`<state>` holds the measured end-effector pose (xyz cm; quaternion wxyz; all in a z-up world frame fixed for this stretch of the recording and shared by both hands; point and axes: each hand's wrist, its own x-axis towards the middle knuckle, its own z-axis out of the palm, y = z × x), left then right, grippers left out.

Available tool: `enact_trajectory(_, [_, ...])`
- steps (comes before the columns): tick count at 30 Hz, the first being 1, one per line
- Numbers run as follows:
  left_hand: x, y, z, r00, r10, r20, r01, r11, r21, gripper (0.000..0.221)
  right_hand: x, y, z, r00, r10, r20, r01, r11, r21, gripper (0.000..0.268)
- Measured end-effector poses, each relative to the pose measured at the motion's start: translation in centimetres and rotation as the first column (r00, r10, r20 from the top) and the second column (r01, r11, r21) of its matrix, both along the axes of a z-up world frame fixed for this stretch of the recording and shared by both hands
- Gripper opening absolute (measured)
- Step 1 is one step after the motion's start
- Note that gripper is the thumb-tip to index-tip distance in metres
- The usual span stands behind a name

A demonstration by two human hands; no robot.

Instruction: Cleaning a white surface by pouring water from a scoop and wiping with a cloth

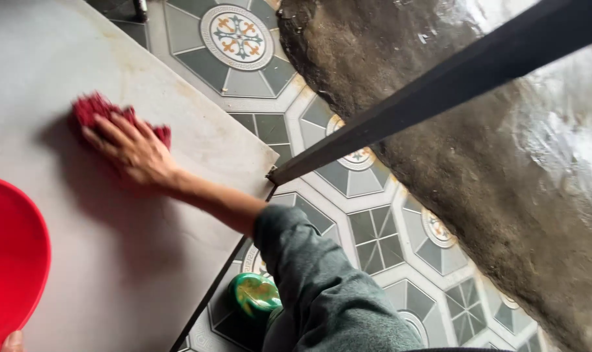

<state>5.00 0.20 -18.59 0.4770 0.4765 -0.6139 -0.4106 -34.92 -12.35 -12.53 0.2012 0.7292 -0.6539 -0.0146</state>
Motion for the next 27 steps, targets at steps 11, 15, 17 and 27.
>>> enact_trajectory(11, [-3.8,6.0,16.5,0.822,0.358,0.443,-0.359,0.929,-0.085,0.067,-6.7,-13.4,-0.7,0.868,-0.134,0.477,0.161,0.987,-0.016,0.065])
enact_trajectory(15, [-4.5,6.0,16.3,0.778,0.389,0.494,-0.396,0.913,-0.095,0.078,-0.4,-15.2,-3.9,0.893,0.231,0.385,-0.109,0.943,-0.314,0.077])
enact_trajectory(17, [-5.6,4.7,18.1,0.809,0.38,0.448,-0.406,0.913,-0.041,0.093,7.5,-14.9,-3.1,0.785,0.395,0.477,-0.266,0.911,-0.315,0.059])
enact_trajectory(27, [-6.9,0.9,20.5,0.889,0.452,0.071,-0.455,0.89,0.034,0.076,15.6,-26.9,-6.1,0.64,0.596,0.485,-0.566,0.793,-0.227,0.045])
